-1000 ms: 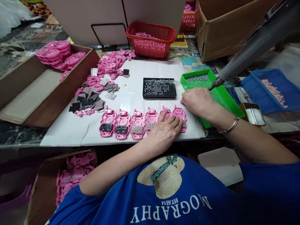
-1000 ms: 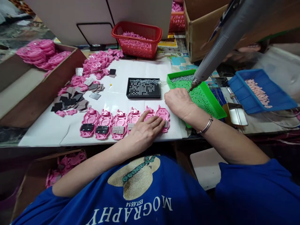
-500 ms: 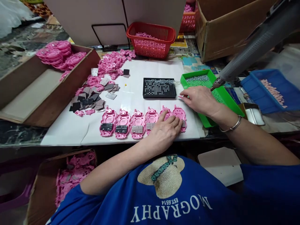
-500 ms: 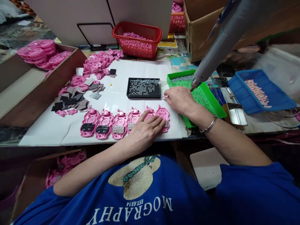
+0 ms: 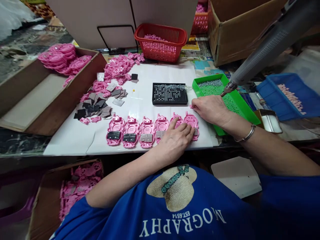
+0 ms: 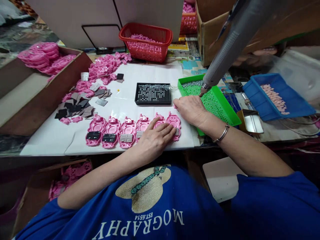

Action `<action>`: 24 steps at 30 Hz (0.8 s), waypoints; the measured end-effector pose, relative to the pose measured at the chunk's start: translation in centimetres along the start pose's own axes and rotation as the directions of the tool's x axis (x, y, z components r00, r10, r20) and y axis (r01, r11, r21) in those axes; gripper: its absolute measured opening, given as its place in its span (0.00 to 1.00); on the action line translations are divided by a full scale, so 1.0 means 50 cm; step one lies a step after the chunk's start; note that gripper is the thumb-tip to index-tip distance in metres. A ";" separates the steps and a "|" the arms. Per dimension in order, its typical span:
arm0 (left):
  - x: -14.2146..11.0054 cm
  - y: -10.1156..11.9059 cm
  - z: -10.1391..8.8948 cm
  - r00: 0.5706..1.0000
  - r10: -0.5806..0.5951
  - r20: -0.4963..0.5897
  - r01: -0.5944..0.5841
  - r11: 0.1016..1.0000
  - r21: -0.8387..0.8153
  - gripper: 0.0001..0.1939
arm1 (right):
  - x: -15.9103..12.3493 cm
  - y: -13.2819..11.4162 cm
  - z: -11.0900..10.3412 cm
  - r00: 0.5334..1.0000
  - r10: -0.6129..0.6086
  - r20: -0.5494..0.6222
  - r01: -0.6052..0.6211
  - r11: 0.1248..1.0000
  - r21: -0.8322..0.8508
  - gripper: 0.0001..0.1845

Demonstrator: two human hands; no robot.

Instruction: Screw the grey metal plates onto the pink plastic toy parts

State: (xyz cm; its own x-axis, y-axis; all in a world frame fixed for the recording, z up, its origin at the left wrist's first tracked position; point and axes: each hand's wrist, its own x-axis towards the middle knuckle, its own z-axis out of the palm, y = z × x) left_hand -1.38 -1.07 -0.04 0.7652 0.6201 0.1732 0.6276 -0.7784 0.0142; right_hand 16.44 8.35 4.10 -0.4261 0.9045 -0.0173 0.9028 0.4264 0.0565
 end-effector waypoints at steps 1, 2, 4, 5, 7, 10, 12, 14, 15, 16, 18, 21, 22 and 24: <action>0.000 0.000 0.000 1.000 0.000 0.001 0.000 1.000 0.002 0.20 | -0.004 0.001 -0.001 1.000 -0.016 -0.017 0.016 1.000 0.004 0.11; 0.000 0.000 -0.001 1.000 0.000 0.001 0.000 1.000 0.001 0.20 | -0.009 0.003 -0.001 0.999 -0.036 -0.038 0.037 0.999 0.018 0.11; 0.000 0.000 -0.001 1.000 0.003 -0.002 -0.003 1.000 -0.004 0.20 | -0.022 0.005 -0.002 0.993 -0.082 -0.083 0.088 0.994 0.062 0.10; -0.001 0.001 -0.002 1.000 0.006 -0.005 -0.006 1.000 -0.007 0.20 | -0.031 0.006 -0.002 0.989 -0.106 -0.100 0.115 0.990 0.085 0.10; -0.001 0.001 -0.004 1.000 0.011 -0.003 -0.011 1.000 -0.013 0.21 | -0.048 0.005 0.001 0.982 -0.151 -0.109 0.164 0.979 0.118 0.11; -0.001 0.002 -0.008 1.000 0.010 0.011 -0.010 1.000 -0.017 0.22 | -0.068 0.001 0.010 0.978 -0.187 -0.098 0.199 0.971 0.134 0.12; 0.000 0.002 -0.011 1.000 0.008 0.018 -0.008 1.000 -0.021 0.22 | -0.074 -0.002 0.016 0.972 -0.205 -0.118 0.220 0.966 0.137 0.12; 0.000 0.002 -0.012 1.000 0.008 0.019 -0.008 1.000 -0.022 0.21 | -0.075 -0.003 0.022 0.965 -0.219 -0.141 0.238 0.962 0.132 0.13; 0.000 0.002 -0.012 1.000 0.008 0.017 -0.008 1.000 -0.020 0.21 | -0.074 -0.004 0.024 0.963 -0.225 -0.147 0.244 0.961 0.128 0.13; 0.000 0.002 -0.011 1.000 0.009 0.013 -0.008 1.000 -0.018 0.21 | -0.073 -0.003 0.025 0.962 -0.230 -0.146 0.248 0.961 0.123 0.13; -0.001 0.001 -0.010 1.000 0.013 0.003 -0.013 1.000 -0.011 0.21 | -0.070 -0.003 0.027 0.962 -0.236 -0.136 0.252 0.961 0.115 0.13; -0.001 0.001 -0.009 1.000 0.019 -0.001 -0.019 1.000 -0.007 0.21 | -0.066 -0.004 0.028 0.962 -0.249 -0.115 0.261 0.961 0.095 0.13; -0.001 0.000 -0.009 1.000 0.018 0.003 -0.018 1.000 -0.009 0.21 | -0.065 -0.004 0.028 0.961 -0.254 -0.107 0.264 0.960 0.090 0.13; -0.001 0.000 -0.010 1.000 0.014 0.009 -0.013 1.000 -0.013 0.21 | -0.063 -0.006 0.029 0.961 -0.263 -0.084 0.270 0.959 0.082 0.13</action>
State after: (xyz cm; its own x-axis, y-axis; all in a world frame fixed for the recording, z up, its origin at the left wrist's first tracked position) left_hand -1.47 -1.15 0.43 0.7749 0.6103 0.1645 0.6153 -0.7879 0.0248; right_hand 17.61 5.40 2.69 -0.6519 0.7565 0.0521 0.7560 0.6537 -0.0326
